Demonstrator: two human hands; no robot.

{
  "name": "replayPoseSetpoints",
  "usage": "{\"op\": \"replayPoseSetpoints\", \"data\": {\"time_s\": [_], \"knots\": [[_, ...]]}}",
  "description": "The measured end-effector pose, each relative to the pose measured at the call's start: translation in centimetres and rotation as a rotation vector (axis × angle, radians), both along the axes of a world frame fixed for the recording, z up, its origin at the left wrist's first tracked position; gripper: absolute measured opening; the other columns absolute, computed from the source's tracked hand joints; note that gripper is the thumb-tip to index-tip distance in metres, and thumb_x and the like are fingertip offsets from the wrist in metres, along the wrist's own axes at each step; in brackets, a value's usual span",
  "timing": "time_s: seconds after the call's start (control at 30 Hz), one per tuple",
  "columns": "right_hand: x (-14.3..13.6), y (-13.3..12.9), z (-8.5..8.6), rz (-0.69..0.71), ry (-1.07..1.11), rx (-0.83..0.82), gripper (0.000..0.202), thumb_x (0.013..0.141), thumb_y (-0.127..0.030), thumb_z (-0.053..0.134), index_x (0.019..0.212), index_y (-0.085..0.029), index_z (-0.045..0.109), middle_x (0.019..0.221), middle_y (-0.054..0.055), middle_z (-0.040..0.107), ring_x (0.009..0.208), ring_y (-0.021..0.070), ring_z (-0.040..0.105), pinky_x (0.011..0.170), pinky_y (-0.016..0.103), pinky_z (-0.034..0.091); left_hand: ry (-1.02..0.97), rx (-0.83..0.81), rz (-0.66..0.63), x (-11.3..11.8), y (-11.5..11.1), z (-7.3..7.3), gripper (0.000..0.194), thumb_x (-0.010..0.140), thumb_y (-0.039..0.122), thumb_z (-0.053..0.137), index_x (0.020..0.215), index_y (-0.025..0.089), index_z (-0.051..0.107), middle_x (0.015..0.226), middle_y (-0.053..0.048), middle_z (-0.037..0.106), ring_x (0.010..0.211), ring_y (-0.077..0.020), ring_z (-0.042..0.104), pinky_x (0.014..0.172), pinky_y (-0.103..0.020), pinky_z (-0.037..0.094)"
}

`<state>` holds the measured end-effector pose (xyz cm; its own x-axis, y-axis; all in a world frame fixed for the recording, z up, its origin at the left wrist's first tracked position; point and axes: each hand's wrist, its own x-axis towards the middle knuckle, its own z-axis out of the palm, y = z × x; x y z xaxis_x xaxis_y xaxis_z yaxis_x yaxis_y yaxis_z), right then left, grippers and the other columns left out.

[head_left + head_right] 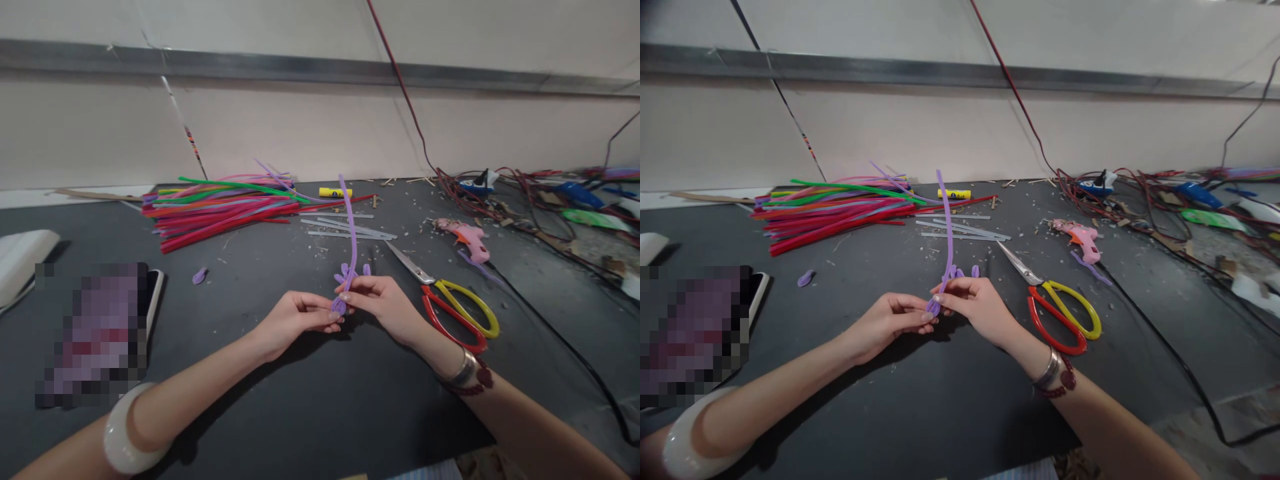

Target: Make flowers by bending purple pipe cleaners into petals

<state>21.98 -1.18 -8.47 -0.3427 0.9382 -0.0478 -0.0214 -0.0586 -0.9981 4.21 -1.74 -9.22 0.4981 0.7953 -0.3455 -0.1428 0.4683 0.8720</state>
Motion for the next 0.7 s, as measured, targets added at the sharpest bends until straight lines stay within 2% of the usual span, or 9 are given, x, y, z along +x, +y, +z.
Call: {"op": "replayPoseSetpoints", "data": {"time_s": [0.17,0.27,0.37,0.47,0.7], "knots": [[-0.15,-0.04,-0.28,-0.009,-0.011,0.015,0.013,0.07,-0.025,0.066,0.079,-0.017,0.068,0.062,-0.003,0.059,0.053,0.0063,0.051,0.056,0.02,0.043,0.017,0.026,-0.037,0.02,-0.06,0.13,0.012,0.065,0.015,0.069,0.076,0.011,0.071,0.072,-0.006,0.069,0.062,-0.01,0.061,0.064,-0.02,0.047],[-0.12,-0.14,0.0,0.005,-0.045,0.014,0.017,0.07,-0.027,0.066,0.084,-0.017,0.068,0.064,-0.002,0.061,0.056,0.0081,0.053,0.058,0.022,0.044,0.007,0.008,-0.03,-0.06,-0.06,0.09,0.011,0.066,0.014,0.069,0.076,0.011,0.07,0.072,-0.006,0.069,0.062,-0.0101,0.061,0.064,-0.021,0.047],[0.15,-0.15,0.37,0.101,-0.074,0.02,0.022,0.069,-0.027,0.067,0.089,-0.019,0.068,0.078,0.001,0.066,0.071,0.0128,0.059,0.07,0.027,0.047,-0.037,-0.041,-0.023,-0.14,-0.06,0.05,0.009,0.066,0.014,0.069,0.075,0.012,0.07,0.071,-0.005,0.069,0.063,-0.0103,0.061,0.066,-0.021,0.047],[0.43,-0.05,0.47,0.203,-0.082,0.025,0.017,0.07,-0.027,0.066,0.084,-0.018,0.069,0.086,0.003,0.067,0.08,0.0148,0.06,0.075,0.028,0.046,-0.07,-0.082,-0.039,-0.15,-0.09,0.13,0.005,0.065,0.013,0.069,0.07,0.012,0.069,0.069,-0.004,0.068,0.061,-0.0088,0.06,0.066,-0.021,0.046],[0.38,0.0,0.28,0.146,-0.101,-0.022,0.015,0.07,-0.028,0.066,0.076,-0.015,0.07,0.068,0.002,0.065,0.057,0.0092,0.051,0.058,0.024,0.042,-0.043,-0.078,-0.062,-0.08,-0.14,0.25,0.008,0.064,0.014,0.07,0.072,0.011,0.07,0.073,-0.004,0.069,0.061,-0.0084,0.06,0.066,-0.021,0.045]]}}
